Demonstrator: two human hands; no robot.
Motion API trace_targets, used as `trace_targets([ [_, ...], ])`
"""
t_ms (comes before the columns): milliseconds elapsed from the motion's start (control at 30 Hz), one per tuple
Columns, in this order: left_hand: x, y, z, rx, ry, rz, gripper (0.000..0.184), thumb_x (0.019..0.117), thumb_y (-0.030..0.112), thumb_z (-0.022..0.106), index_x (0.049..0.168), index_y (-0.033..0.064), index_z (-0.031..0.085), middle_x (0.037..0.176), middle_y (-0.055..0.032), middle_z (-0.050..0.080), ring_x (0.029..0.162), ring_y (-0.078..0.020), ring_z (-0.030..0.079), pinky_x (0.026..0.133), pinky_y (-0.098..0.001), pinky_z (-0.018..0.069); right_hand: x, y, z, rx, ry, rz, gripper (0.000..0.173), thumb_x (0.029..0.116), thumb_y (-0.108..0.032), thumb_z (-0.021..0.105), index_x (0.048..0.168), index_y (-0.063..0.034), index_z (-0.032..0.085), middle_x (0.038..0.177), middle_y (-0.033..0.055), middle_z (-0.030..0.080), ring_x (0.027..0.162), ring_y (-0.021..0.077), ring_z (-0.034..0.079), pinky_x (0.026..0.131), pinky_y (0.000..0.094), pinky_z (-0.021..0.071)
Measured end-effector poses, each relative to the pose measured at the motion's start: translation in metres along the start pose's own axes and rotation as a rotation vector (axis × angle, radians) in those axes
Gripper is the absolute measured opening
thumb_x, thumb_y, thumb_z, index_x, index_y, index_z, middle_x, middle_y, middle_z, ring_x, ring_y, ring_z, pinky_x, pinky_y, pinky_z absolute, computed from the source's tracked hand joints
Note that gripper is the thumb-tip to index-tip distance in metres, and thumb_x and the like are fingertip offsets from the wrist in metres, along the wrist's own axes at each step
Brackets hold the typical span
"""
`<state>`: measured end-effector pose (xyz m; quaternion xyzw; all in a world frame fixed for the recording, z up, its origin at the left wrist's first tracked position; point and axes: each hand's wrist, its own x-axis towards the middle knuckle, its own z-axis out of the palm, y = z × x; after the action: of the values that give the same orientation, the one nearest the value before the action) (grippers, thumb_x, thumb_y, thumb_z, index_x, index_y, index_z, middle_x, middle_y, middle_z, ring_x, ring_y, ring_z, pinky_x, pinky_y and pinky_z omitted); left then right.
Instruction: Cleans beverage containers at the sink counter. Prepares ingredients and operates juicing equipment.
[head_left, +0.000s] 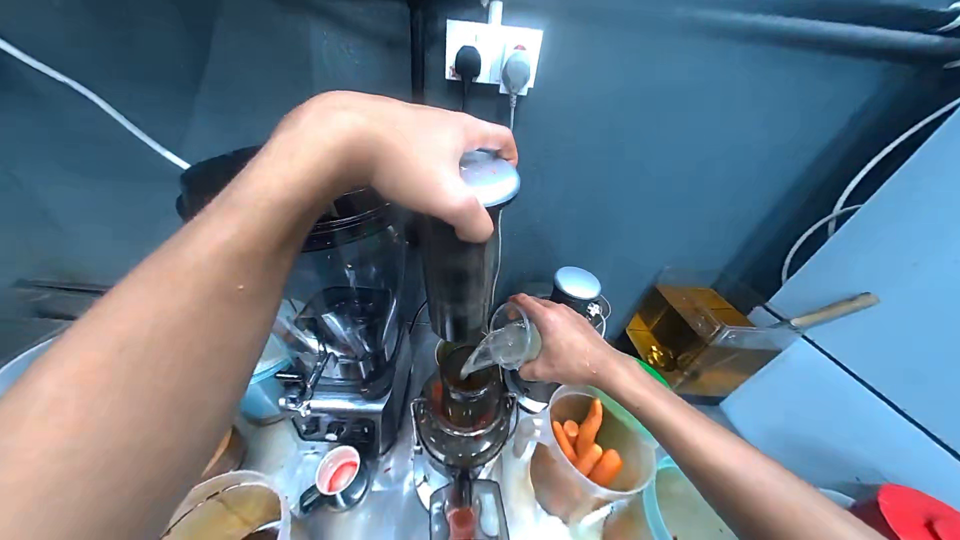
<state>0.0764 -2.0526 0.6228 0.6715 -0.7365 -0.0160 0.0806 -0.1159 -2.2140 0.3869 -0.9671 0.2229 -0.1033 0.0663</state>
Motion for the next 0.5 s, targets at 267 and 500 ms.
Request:
trace_targets([
  [267,-0.011,-0.013,0.021,-0.005,-0.005,-0.029,0.068,0.0794,0.03,0.078,0.142,0.0221,0.052,0.116,-0.0063,0.065,0.098,-0.0195,0.064,0.08,-0.0463,0.0543,0.006,-0.005,-0.001,-0.061,-0.012,-0.098,0.09,0.0571,-0.035,0.094,0.137,-0.0184,0.057,0.121,0.0073,0.069,0.105,0.0298,0.068,0.085,0.0566,0.0562],
  [500,-0.017,-0.023,0.024,0.025,0.045,-0.027,0.074,0.0724,0.036,0.076,0.142,0.0255,0.052,0.113,-0.0036,0.067,0.096,-0.0172,0.064,0.076,-0.0449,0.0536,0.012,-0.005,-0.005,-0.095,-0.024,-0.136,0.09,0.0577,-0.04,0.093,0.137,-0.0193,0.056,0.121,0.0041,0.068,0.108,0.0262,0.067,0.087,0.0525,0.0557],
])
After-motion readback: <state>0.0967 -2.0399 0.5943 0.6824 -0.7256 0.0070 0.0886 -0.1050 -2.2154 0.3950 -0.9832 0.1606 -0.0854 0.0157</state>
